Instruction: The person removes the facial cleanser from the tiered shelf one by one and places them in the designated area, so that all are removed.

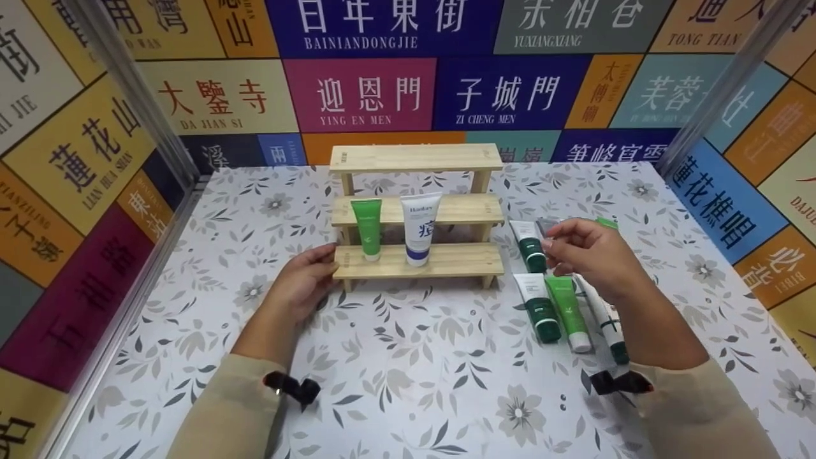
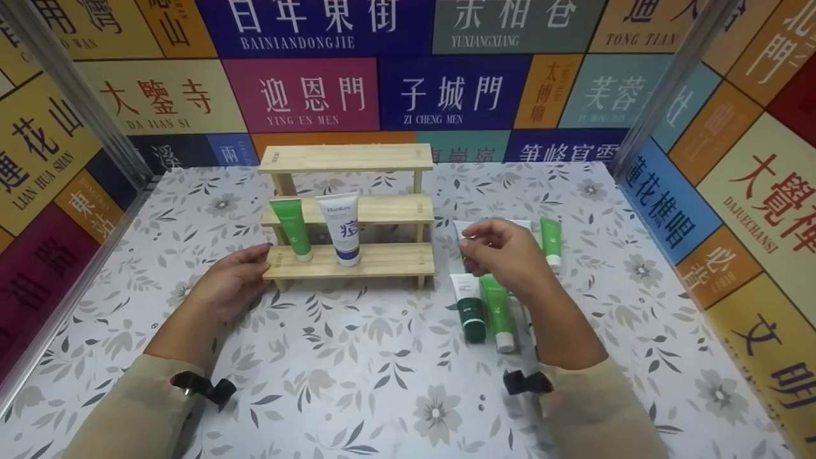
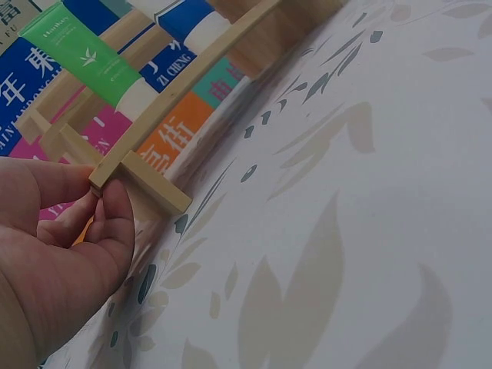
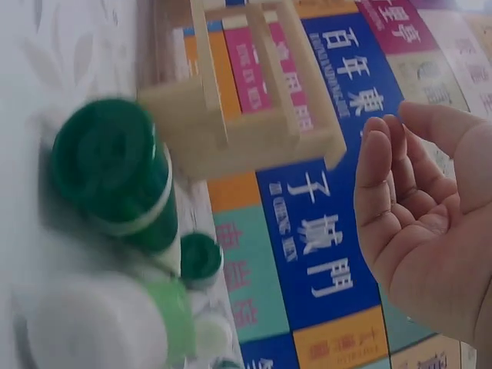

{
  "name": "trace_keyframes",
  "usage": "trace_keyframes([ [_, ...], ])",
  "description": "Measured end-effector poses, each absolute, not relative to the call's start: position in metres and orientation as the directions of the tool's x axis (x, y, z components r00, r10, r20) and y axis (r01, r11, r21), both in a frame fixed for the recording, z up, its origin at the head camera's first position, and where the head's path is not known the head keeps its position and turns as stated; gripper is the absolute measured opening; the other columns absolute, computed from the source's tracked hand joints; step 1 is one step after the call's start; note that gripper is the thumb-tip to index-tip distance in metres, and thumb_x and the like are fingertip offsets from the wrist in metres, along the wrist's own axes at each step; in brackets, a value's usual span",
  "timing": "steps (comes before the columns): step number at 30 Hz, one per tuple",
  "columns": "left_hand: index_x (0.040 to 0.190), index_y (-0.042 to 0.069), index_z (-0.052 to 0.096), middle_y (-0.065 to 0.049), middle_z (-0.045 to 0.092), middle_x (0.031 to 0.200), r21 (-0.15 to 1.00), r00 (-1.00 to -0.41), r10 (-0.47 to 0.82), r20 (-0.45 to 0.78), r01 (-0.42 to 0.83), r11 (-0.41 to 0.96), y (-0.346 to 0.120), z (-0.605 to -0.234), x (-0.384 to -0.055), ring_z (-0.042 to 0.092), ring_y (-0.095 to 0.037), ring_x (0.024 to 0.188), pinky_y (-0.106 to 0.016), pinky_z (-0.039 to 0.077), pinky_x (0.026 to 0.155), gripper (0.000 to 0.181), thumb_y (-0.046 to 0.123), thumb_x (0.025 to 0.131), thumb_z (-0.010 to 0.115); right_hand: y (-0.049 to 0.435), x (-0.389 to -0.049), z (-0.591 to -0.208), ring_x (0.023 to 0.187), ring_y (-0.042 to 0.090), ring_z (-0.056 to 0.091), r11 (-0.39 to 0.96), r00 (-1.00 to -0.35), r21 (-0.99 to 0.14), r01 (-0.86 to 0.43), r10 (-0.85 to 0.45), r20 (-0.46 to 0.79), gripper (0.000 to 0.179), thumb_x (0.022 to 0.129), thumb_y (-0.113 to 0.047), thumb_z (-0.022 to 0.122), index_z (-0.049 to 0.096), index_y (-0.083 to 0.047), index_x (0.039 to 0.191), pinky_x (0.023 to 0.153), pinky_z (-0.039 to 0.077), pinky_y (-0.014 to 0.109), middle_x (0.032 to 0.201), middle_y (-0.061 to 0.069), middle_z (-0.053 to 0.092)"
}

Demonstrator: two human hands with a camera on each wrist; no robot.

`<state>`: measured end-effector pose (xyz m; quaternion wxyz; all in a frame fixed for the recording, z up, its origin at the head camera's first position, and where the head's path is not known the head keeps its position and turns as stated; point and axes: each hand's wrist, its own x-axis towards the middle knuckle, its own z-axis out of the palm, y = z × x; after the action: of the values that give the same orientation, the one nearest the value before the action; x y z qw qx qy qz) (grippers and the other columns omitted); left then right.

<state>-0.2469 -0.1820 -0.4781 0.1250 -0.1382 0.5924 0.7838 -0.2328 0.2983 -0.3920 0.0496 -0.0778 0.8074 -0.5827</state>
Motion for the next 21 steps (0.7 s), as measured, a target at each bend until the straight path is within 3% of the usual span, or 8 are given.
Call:
trace_keyframes([
  [8, 0.162, 0.005, 0.043, -0.013, 0.049, 0.159, 0.899, -0.939, 0.037, -0.341, -0.337, -0.278, -0.182, -0.479, -0.246, 0.066, -0.012, 0.114, -0.022, 0.058, 0.09, 0.06, -0.005, 0.104, 0.056, 0.248, -0.239, -0.386, 0.079, 0.013, 0.073, 0.173, -0.973, -0.976, -0.131, -0.209, 0.094, 0.021, 0.101, -0.015, 0.075, 0.069, -0.004, 0.118, 0.069, 0.065, 0.027, 0.09, -0.002, 0.072],
  [21, 0.16, 0.005, 0.046, -0.013, 0.052, 0.155, 0.901, -0.939, 0.025, -0.342, -0.335, -0.274, -0.18, -0.479, -0.246, 0.066, -0.011, 0.11, -0.022, 0.057, 0.087, 0.058, -0.005, 0.104, 0.056, 0.192, -0.251, -0.387, 0.083, 0.014, 0.075, 0.102, -0.951, -0.978, -0.183, -0.271, 0.15, 0.031, 0.099, -0.007, 0.076, 0.063, 0.008, 0.122, 0.071, 0.065, 0.027, 0.091, -0.001, 0.072],
])
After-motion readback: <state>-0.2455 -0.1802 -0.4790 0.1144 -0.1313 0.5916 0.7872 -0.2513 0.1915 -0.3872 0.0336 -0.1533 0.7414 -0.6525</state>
